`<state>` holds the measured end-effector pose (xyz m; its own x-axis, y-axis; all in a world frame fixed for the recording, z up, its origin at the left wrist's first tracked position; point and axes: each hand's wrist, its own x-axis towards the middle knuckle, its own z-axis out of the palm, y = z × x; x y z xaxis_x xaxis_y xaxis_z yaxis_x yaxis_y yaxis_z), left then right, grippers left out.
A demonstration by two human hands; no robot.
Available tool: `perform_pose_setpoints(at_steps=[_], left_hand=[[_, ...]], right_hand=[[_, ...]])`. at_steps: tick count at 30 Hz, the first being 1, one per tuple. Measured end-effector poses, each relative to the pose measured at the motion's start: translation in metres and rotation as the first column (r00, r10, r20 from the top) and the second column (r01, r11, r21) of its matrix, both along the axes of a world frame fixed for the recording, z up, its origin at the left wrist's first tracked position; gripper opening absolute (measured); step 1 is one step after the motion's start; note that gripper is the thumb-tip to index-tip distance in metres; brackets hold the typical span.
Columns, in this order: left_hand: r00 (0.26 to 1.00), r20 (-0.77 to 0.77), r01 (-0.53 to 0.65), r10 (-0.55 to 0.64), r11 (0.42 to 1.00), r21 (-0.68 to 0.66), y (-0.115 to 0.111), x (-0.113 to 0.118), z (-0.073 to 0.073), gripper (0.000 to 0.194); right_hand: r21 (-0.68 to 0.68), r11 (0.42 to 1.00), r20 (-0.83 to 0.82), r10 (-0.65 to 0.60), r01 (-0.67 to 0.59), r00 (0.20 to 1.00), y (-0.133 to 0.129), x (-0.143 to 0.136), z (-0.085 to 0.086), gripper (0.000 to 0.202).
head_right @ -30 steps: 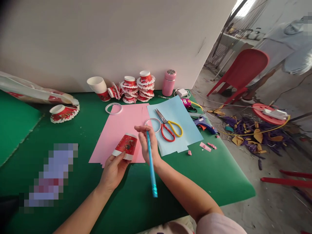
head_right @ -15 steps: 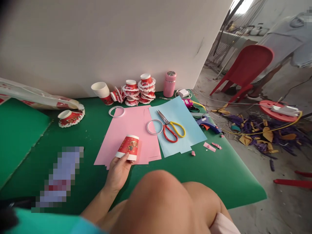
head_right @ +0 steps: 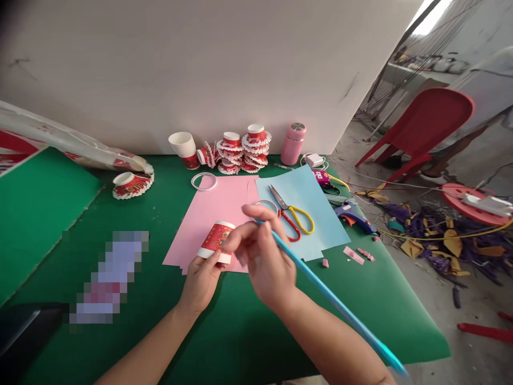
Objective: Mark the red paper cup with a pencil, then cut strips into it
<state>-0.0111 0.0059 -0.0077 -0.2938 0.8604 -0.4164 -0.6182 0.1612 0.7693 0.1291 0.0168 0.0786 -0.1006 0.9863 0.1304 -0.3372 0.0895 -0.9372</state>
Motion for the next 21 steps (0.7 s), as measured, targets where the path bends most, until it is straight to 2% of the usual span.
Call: perform_pose_setpoints(at_steps=[3,6,8,13,21], left_hand=[[1.000,-0.008,-0.019,0.019,0.999,0.027,-0.002,0.001,0.000,0.029],[1.000,0.012,-0.016,0.015,0.999,0.048,-0.003,0.001,0.002,0.026],[1.000,0.025,-0.001,-0.001,0.999,0.054,-0.002,0.001,0.003,0.025],[0.998,0.045,0.039,-0.043,0.997,0.069,0.001,0.000,0.002,0.022],[0.992,0.055,0.108,-0.112,0.992,0.072,0.000,-0.002,-0.002,0.031]], right_hand=[[-0.025,0.997,-0.035,0.071,-0.072,0.997,0.039,-0.029,-0.031,0.042],[-0.056,0.986,0.084,0.163,-0.158,0.983,0.046,-0.037,-0.059,0.047],[-0.077,0.982,0.136,0.182,-0.173,0.974,0.045,-0.037,-0.070,0.045],[-0.089,0.987,0.183,0.151,-0.137,0.971,0.045,-0.041,-0.077,0.038],[-0.050,0.995,0.332,0.094,-0.082,0.939,0.040,-0.042,-0.080,0.030]])
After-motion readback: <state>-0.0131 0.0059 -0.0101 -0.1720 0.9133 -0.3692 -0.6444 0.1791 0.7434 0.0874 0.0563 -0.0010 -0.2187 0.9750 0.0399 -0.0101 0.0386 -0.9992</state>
